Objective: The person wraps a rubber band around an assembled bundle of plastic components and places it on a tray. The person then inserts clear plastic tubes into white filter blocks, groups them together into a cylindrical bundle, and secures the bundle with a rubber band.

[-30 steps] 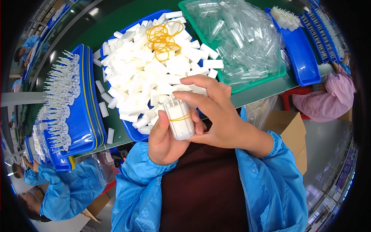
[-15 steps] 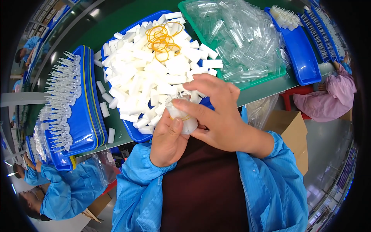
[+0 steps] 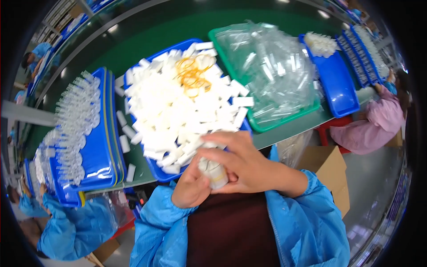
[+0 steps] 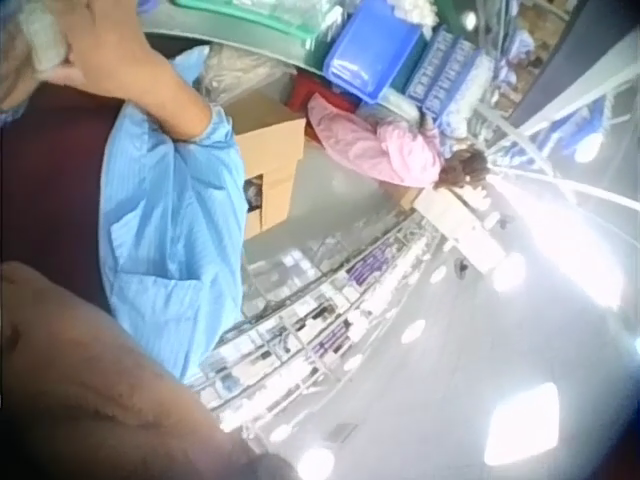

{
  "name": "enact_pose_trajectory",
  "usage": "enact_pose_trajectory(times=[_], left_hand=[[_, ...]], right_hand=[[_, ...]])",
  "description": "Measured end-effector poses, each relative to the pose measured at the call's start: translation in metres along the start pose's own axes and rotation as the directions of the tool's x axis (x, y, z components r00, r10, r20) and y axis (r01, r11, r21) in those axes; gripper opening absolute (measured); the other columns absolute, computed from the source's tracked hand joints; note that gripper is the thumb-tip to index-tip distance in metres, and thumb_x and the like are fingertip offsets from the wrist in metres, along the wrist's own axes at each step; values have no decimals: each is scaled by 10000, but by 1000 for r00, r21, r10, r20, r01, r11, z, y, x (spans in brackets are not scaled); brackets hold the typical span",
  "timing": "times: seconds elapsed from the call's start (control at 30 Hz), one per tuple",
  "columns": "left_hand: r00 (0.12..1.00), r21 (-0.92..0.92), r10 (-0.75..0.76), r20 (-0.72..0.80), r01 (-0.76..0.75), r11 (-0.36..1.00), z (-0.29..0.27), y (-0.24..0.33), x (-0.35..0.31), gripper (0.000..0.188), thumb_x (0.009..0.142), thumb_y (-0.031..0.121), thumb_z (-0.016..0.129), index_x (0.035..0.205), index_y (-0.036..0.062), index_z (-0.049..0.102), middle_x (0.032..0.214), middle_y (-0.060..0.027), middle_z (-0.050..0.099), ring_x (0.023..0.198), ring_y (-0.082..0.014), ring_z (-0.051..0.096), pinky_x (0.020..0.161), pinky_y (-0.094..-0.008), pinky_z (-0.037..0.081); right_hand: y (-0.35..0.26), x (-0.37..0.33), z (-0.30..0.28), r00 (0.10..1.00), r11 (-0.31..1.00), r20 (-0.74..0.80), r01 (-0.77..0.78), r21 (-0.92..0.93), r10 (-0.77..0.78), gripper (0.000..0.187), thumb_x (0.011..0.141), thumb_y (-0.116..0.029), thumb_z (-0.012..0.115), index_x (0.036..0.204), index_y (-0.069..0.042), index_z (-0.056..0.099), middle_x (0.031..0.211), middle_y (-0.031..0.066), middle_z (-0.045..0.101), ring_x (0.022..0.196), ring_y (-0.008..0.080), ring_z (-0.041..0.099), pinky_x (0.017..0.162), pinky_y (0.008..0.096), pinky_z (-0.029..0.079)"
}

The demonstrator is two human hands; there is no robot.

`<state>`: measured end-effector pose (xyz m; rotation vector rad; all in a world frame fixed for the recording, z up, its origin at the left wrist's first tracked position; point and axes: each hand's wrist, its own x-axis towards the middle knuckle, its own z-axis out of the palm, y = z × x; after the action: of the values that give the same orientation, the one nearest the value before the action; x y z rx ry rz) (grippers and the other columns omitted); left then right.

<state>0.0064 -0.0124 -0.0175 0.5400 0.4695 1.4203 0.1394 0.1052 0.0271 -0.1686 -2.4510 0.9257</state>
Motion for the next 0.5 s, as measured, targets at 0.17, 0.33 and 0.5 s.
enact_pose_trajectory(times=[0.17, 0.33, 0.5], left_hand=[[998, 33, -55, -30, 56, 998, -9, 2, -6, 693, 771, 198, 736, 1317, 65, 331, 1149, -130, 524, 1012, -236, 568, 859, -366, 486], [994, 2, -71, -79, 72, 997, -3, -2, 3, 867, 724, 133, 776, 1371, 80, 202, 1268, -154, 450, 1116, -265, 524, 916, -378, 468], [995, 17, -98, 1, 98, 995, 7, 3, 15, 787, 844, 206, 661, 1415, 131, 125, 1428, -213, 266, 1213, -388, 446, 920, -400, 459]], right_hand=[[10, -3, -11, 994, 962, 63, 69, 263, -89, 650, 722, -308, 761, 1273, -94, 491, 1272, 117, 488, 1159, 294, 481, 904, 391, 350], [11, -9, -30, 998, 943, 58, -34, 332, 16, 548, 740, -208, 756, 1224, -81, 533, 1148, 90, 572, 1065, 278, 537, 894, 388, 402], [19, -18, -73, 957, 996, -277, -91, 3, 88, 728, 637, -93, 787, 1289, -70, 463, 1059, 116, 578, 947, 271, 566, 812, 359, 457]])
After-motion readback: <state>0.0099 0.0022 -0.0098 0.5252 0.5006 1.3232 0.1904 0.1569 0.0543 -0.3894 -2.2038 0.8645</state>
